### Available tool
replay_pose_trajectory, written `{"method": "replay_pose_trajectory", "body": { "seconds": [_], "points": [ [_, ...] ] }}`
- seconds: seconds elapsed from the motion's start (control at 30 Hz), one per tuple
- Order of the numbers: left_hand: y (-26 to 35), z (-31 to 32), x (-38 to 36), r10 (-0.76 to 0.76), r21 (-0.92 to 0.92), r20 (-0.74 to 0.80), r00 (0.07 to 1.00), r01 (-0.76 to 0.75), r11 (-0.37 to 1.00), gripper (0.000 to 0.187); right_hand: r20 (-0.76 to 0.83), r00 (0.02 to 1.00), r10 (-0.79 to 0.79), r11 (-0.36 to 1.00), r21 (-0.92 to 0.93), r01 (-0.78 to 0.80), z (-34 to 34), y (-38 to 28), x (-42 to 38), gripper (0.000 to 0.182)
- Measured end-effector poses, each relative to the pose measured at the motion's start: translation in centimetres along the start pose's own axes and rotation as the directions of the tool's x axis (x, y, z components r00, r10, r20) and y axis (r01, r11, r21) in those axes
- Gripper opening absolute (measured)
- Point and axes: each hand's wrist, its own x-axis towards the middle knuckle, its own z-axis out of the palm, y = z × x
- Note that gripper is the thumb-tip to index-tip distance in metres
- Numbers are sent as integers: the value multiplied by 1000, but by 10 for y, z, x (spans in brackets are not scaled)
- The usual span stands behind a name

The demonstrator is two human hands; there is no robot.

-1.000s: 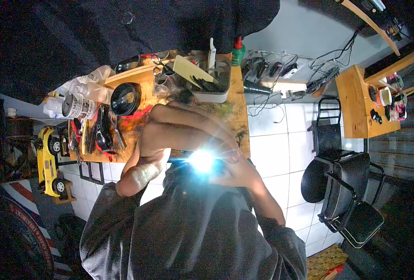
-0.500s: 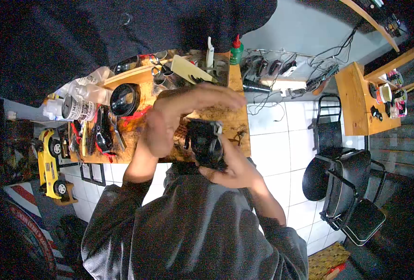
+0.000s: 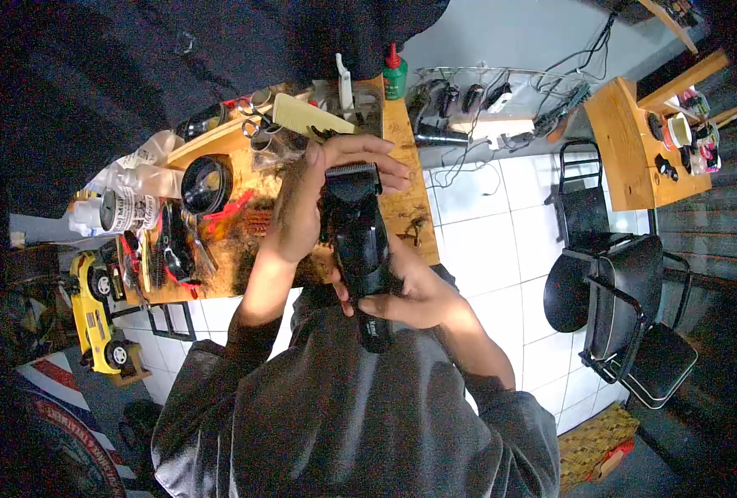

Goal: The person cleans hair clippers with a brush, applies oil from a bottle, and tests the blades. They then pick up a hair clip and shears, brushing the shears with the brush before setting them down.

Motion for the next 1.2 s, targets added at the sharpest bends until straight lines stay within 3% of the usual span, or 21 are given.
{"method": "replay_pose_trajectory", "body": {
  "seconds": [0.27, 0.33, 0.4, 0.43, 0.5, 0.6, 0.83, 0.97, 1.03, 1.07, 1.2],
  "points": [
    [2, -1, 2, 78, 21, -72, 994, -76, 997, 71, -11, 999, -32, 999, -15, 32, 2, 1, 3, 57],
    [2, -5, 3, 165, 122, -16, 986, -162, 979, 80, -34, 999, -33, 999, -11, 33, -1, 1, 4, 51],
    [7, -6, 3, 235, 194, 20, 972, -234, 953, 87, -17, 995, -94, 952, -295, 85, -7, 5, 3, 51],
    [11, -6, 3, 298, 262, 60, 953, -303, 916, 93, -14, 996, -93, 951, -296, 85, -7, 6, 3, 51],
    [17, -10, 6, 306, 274, 104, 946, -323, 906, 98, -102, 982, -157, 889, -448, 96, -4, 7, 3, 53],
    [21, -13, 8, 339, 291, 152, 928, -370, 882, 104, -112, 985, -128, 819, -572, 41, -7, 6, -1, 57],
    [23, -16, 13, 399, 308, 240, 885, -460, 833, 103, -121, 990, -74, 899, -438, 13, -1, 5, -2, 59],
    [29, -18, 13, 370, 339, 259, 892, -443, 830, 103, -83, 994, -76, 868, -496, 25, -8, 7, -1, 63],
    [30, -19, 12, 353, 323, 270, 896, -430, 843, 107, 46, 975, -219, 669, -720, 185, -13, 11, -1, 65],
    [29, -20, 13, 357, 325, 265, 896, -431, 842, 107, 31, 977, -211, 535, -833, 142, -12, 5, -3, 67],
    [28, -24, 13, 390, 211, 292, 873, -456, 864, 115, 3, 975, -224, 512, -851, 120, -15, 12, -5, 69]
  ]
}}
